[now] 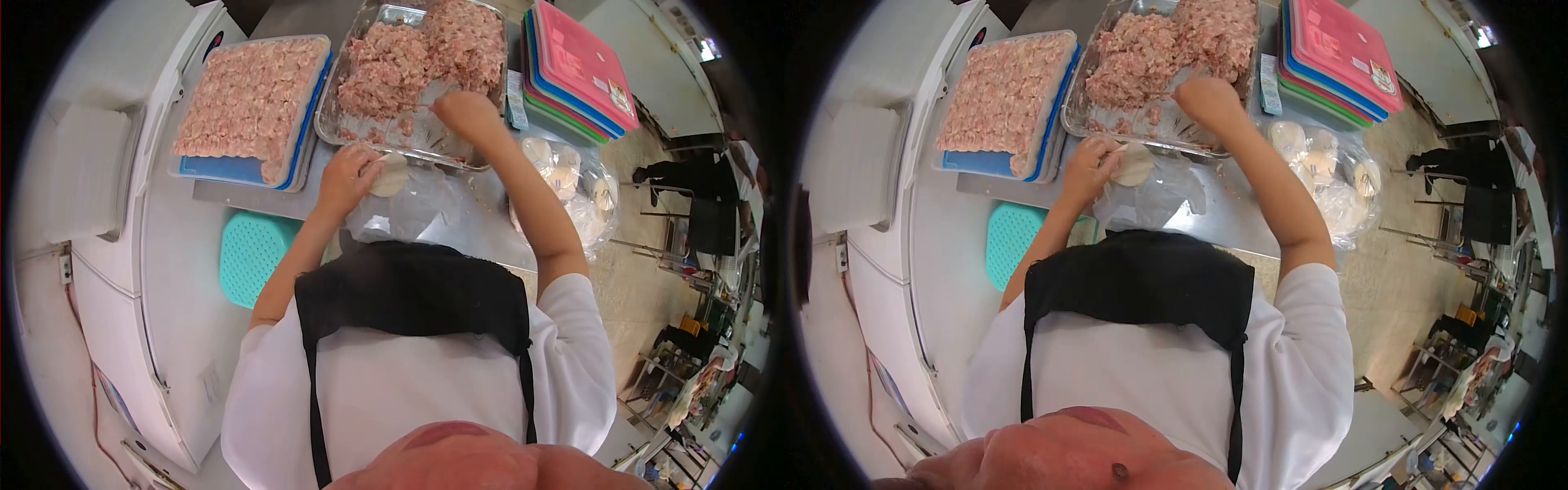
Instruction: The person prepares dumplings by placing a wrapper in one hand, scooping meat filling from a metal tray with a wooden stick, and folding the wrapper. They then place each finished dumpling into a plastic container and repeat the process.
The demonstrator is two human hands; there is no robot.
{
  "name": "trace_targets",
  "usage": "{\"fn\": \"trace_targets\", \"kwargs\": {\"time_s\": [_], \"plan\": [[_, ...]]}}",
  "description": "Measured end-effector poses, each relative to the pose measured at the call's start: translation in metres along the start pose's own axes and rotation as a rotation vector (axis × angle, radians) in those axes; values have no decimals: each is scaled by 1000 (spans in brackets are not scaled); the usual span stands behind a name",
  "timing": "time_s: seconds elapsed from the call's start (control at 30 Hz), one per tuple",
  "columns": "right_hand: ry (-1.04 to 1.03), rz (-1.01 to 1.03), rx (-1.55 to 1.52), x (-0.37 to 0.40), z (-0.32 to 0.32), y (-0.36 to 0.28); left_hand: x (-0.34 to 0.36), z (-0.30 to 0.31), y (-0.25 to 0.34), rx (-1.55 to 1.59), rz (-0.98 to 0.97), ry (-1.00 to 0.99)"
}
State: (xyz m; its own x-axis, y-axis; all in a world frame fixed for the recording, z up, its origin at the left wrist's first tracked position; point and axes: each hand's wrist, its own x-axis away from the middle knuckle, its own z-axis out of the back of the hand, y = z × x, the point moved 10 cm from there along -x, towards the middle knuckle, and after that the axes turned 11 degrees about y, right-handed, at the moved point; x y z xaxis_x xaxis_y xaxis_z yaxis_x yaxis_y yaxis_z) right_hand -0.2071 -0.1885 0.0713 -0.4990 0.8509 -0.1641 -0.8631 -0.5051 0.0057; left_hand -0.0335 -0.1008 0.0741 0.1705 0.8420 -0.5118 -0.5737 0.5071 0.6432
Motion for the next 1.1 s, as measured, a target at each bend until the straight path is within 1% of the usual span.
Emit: {"fn": "trace_targets", "kwargs": {"time_s": [0.03, 0.07, 0.1, 0.17, 0.2, 0.3, 0.33, 0.4, 0.43, 0.47, 0.57, 0.6, 0.7, 0.73, 0.8, 0.83, 0.87, 0.9, 0.97, 1.0, 1.1], "plan": [[39, -11, 1, 1, -18, 2, -3, 2, -6, 41, 152, -35], [233, 132, -133, 16, -9, -21, -8, 6, -8, 82, 299, -69], [129, 133, -89, 21, -11, -31, -8, 5, -15, 123, 445, -103], [-87, 131, -6, 25, -1, -51, -15, 22, -37, 326, 496, 50], [-101, 20, -86, 22, 26, -38, -17, 28, -46, 428, 524, 126], [-27, -41, -11, -4, 12, 10, -44, 50, -33, 791, 632, 250], [-15, -103, 18, -10, 8, 16, -51, 55, -33, 763, 625, 259], [-16, -34, -74, 0, -10, -10, -65, 68, -39, 710, 607, 277], [-15, 0, -120, 4, -5, -32, -69, 74, -45, 752, 626, 312], [-154, 59, -93, 12, -11, -53, -71, 80, -52, 794, 647, 343], [-276, -78, -54, 12, 14, -36, -74, 86, -75, 1002, 765, 435], [-220, -69, -43, 5, 6, -17, -72, 86, -81, 1084, 816, 468], [-42, -117, -37, 4, -15, -3, -83, 80, -69, 1350, 758, 302], [-33, 4, -21, 9, -12, -31, -81, 81, -76, 1211, 805, 312], [-129, -16, -15, 20, 3, -55, -70, 84, -90, 929, 898, 326], [-180, -31, -15, 20, 14, -62, -78, 93, -81, 782, 735, 269], [-256, -167, -24, 19, 17, -42, -84, 101, -70, 634, 573, 211], [-246, -167, 42, 22, 26, -36, -89, 106, -57, 487, 409, 155], [-221, -154, 180, 25, 41, -26, -94, 114, -55, 582, 389, 169], [-228, -195, 163, 28, 26, -31, -95, 118, -56, 627, 380, 172], [-8, -137, 58, 15, 15, -84, -77, 110, -105, 761, 751, 322]]}}
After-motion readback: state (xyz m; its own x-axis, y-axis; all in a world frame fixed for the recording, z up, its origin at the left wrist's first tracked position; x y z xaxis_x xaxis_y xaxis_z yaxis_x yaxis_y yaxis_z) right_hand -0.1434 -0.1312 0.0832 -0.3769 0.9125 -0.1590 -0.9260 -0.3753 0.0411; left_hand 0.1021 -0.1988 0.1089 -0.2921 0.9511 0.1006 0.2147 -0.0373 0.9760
